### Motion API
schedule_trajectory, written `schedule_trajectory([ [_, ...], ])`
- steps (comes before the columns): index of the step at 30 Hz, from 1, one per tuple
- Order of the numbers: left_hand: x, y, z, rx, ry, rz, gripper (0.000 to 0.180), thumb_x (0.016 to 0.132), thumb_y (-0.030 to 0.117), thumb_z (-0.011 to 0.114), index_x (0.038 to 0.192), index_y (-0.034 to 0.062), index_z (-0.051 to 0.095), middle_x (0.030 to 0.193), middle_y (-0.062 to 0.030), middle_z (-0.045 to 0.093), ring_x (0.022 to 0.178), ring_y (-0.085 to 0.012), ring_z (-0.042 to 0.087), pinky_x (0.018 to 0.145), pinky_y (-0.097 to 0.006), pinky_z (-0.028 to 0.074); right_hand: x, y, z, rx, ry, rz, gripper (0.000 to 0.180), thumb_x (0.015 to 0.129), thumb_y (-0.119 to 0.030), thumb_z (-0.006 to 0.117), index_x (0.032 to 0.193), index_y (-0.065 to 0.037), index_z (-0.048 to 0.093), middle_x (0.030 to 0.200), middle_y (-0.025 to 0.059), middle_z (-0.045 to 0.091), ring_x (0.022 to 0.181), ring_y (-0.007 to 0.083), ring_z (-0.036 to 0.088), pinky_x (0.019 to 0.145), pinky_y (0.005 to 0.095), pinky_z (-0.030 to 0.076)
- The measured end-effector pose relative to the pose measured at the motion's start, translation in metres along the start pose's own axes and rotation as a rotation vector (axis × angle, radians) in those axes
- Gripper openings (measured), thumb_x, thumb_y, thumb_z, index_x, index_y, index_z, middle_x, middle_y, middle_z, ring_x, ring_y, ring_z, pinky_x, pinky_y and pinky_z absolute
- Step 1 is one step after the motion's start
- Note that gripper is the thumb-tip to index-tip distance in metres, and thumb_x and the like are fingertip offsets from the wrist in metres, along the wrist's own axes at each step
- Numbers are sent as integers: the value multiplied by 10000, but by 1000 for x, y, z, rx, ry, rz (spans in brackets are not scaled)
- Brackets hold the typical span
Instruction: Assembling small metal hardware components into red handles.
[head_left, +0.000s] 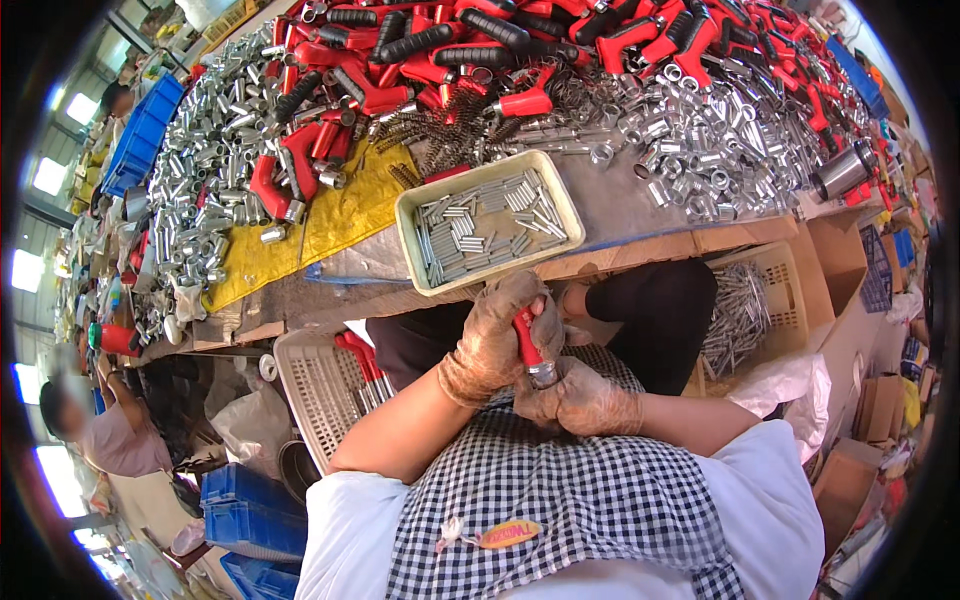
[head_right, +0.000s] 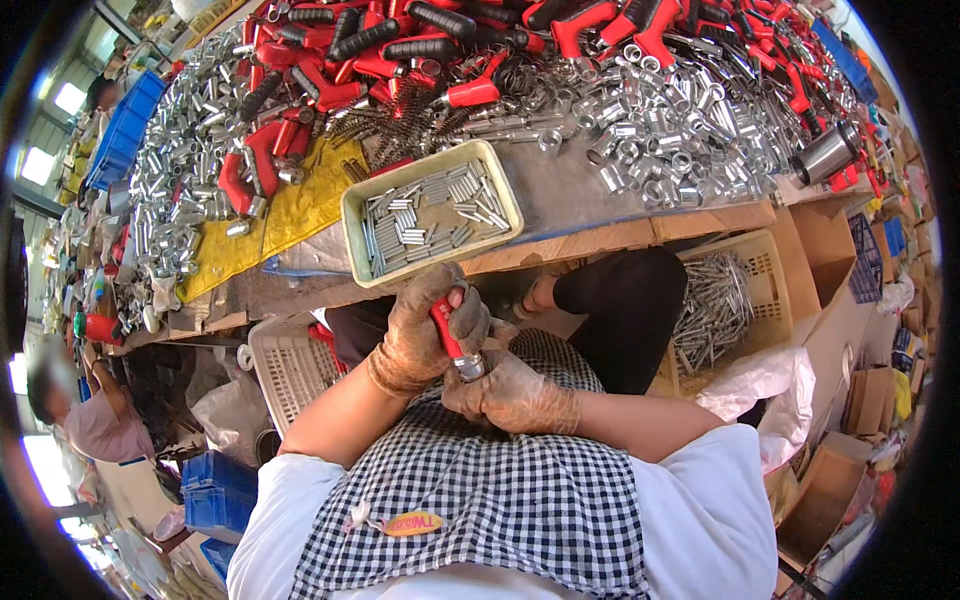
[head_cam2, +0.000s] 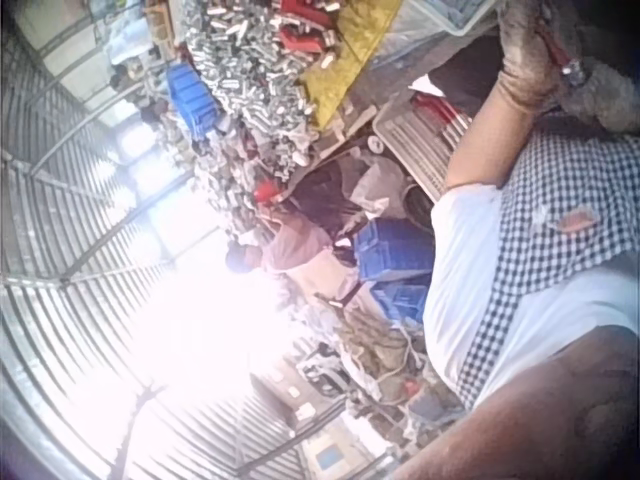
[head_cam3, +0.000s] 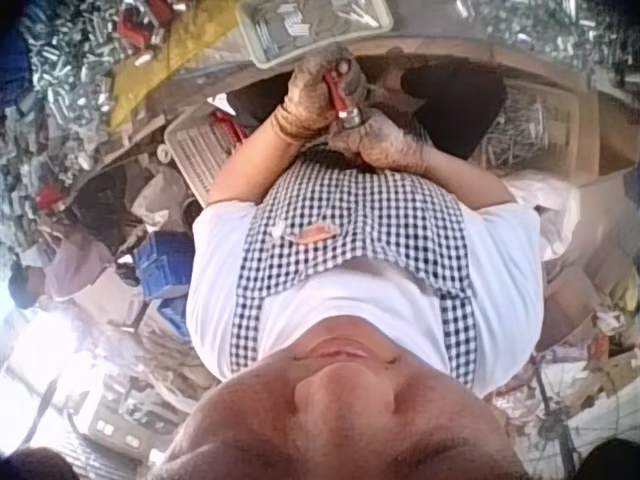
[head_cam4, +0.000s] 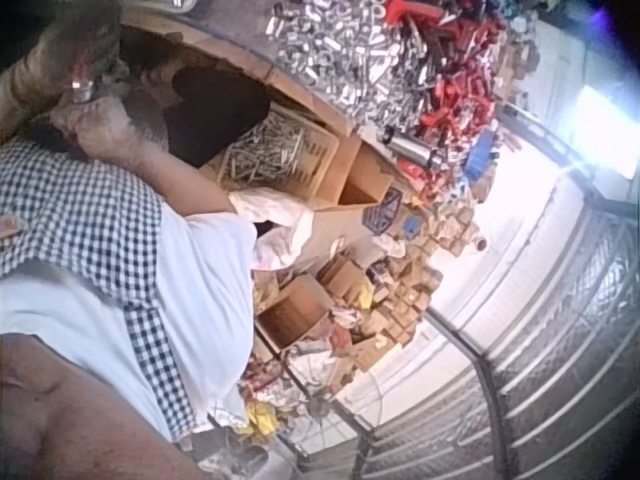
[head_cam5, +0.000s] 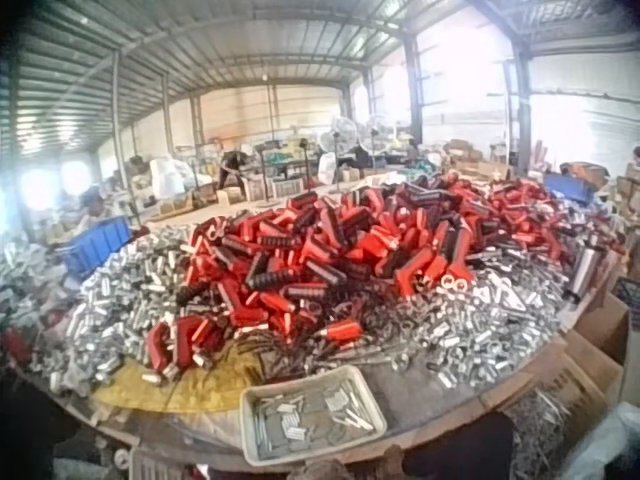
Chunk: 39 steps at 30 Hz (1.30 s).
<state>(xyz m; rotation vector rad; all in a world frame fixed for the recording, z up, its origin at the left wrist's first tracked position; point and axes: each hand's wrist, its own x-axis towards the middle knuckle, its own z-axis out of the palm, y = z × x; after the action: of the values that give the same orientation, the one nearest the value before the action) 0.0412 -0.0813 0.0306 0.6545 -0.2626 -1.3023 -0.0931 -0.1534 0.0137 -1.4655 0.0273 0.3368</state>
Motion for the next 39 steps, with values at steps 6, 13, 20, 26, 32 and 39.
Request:
schedule_trajectory([
  [6,4,2,3,-9,-70,107,396,952,450,469,869,66,517,624,-85,530,527,-214,513,543,-328,435,-2,-22,-9,178,23,-71,277,904,-289,585,761,-56,545,678,3,497,582,108,469,515,267,391],
  [13,-17,16,11,607,157,4,612,721,69,784,1247,-12,482,1053,-79,607,950,-136,582,851,-291,491,-9,-27,-10,345,217,105,175,906,-193,591,962,-35,542,715,-4,520,566,98,501,520,251,407],
  [20,-34,24,-8,700,235,-35,571,691,62,793,1189,-3,522,1046,-56,602,971,-154,585,873,-296,483,-20,-4,-4,668,168,172,498,935,-433,554,1186,-4,530,804,43,564,678,128,564,642,261,470],
  [26,-42,8,-9,569,304,94,644,723,73,796,1272,28,463,1014,-49,610,962,-168,597,869,-303,486,-21,-14,-5,415,175,152,554,929,-546,502,1115,-29,572,712,10,545,609,94,481,541,237,392],
  [32,-37,-3,-3,366,332,180,533,710,-40,718,1203,33,527,989,-26,610,907,-148,592,835,-292,484,-21,-20,-1,365,257,154,490,961,-511,462,1025,-36,569,690,13,533,607,95,482,541,240,394],
  [39,-28,-4,-4,319,341,121,478,710,-35,690,1163,27,555,948,-9,601,887,-137,585,830,-278,469,-20,-12,-5,349,286,121,470,974,-487,445,916,-36,563,671,41,545,592,113,505,541,260,412],
])
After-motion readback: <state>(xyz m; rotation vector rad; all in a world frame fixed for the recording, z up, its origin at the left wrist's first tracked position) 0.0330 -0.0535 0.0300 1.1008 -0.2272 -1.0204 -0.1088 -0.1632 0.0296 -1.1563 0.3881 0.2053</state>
